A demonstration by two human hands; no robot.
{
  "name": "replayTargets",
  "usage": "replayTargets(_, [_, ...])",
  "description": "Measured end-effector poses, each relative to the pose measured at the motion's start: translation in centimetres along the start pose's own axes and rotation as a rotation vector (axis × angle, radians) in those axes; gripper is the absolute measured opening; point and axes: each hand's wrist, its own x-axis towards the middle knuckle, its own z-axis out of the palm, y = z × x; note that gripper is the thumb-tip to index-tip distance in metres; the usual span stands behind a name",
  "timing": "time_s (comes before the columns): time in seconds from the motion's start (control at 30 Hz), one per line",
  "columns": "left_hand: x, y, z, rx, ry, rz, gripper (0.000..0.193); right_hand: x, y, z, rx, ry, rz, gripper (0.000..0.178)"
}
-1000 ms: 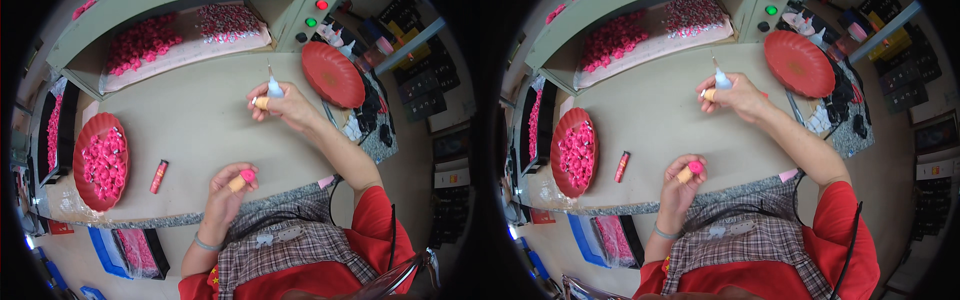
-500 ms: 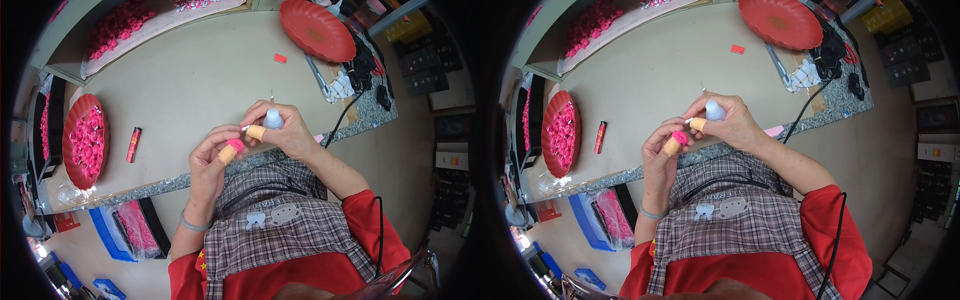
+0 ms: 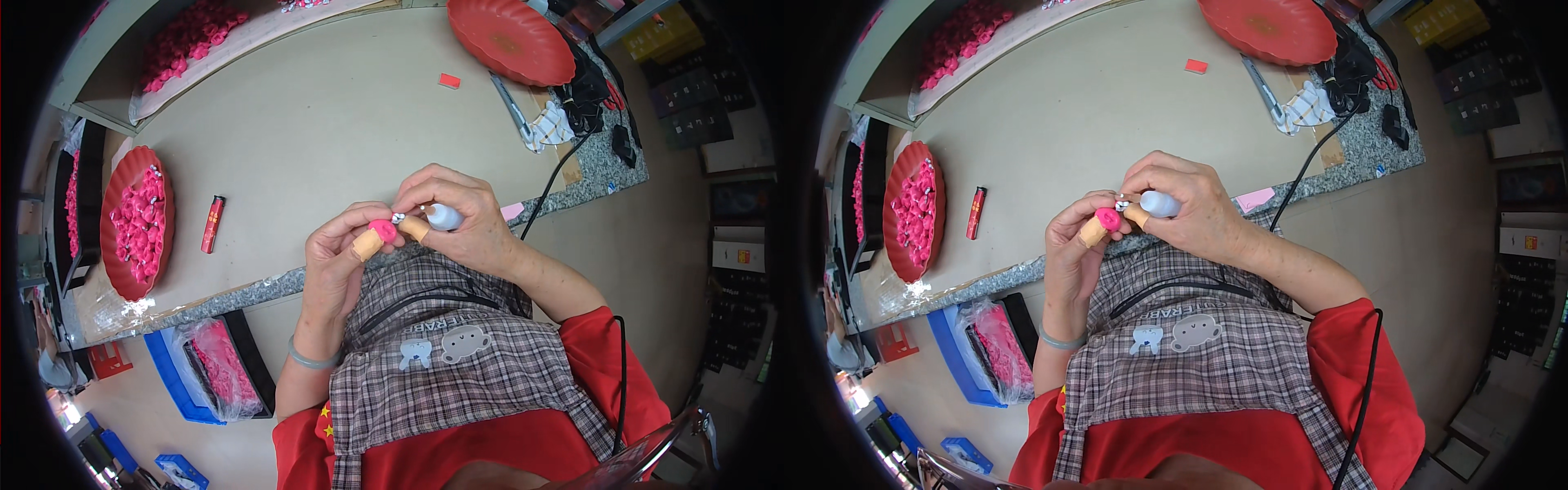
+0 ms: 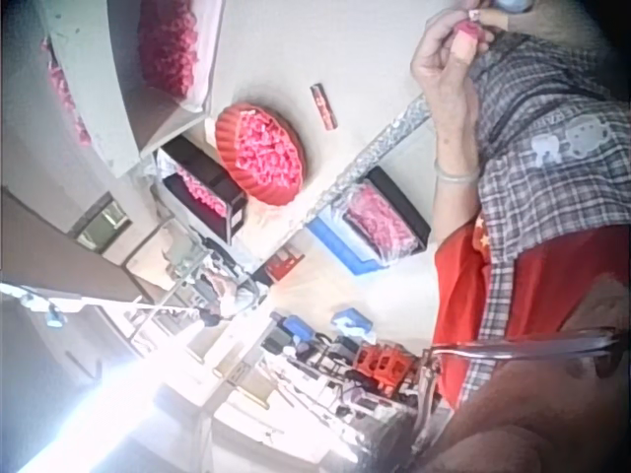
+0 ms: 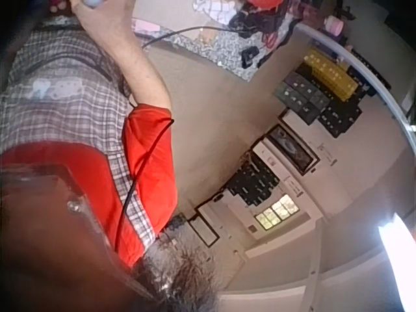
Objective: The person assembles small figurines by retrieving parts from a tray, applying adhesive using a glue bottle, attaching the components together by hand, and placing the finished pieces into a plate.
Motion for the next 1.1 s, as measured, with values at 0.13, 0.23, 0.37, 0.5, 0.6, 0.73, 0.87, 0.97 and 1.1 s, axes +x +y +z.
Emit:
replayTargets(0.13, [-0.2,-0.1,-0.3,-0.040,-0.034,-0.055,0.027,-0.2,-0.1,-0.2,0.055,-0.011,0.058,0.011])
replayTargets(0.23, [-0.2,-0.1,-0.4,-0.034,-0.025,-0.066,0.026,0.0,-0.1,-0.5,-0.041,-0.072,-0.064,0.010])
replayTargets(0.37, [0.2,-0.1,-0.4,0.017,0.010,0.010,0.024,0.1,0.1,-0.5,0.040,-0.046,0.210,0.011])
replayTargets(0.5, [0.1,0.0,0.4,0.256,-0.054,0.094,0.021,0.1,-0.1,-0.4,0.184,-0.027,0.463,0.012])
replayTargets(0.6, [0.1,0.1,0.3,0.228,-0.014,0.052,0.020,0.0,0.2,-0.4,0.040,-0.049,0.352,0.011])
replayTargets(0.73, [0.2,0.1,0.0,0.134,-0.040,0.016,0.020,0.1,0.1,-1.0,-0.002,-0.094,0.332,0.012])
replayTargets(0.87, [0.0,0.2,-0.4,0.125,-0.038,-0.022,0.019,0.2,0.5,-1.4,-0.027,-0.148,0.162,0.013])
replayTargets(0.97, [-0.1,0.1,-0.8,0.117,-0.047,-0.032,0.019,0.2,0.7,-1.5,-0.011,-0.182,0.131,0.013])
replayTargets(1.1, [-0.1,0.0,-0.8,0.097,-0.079,-0.030,0.020,0.4,0.7,-1.6,0.000,-0.203,0.108,0.014])
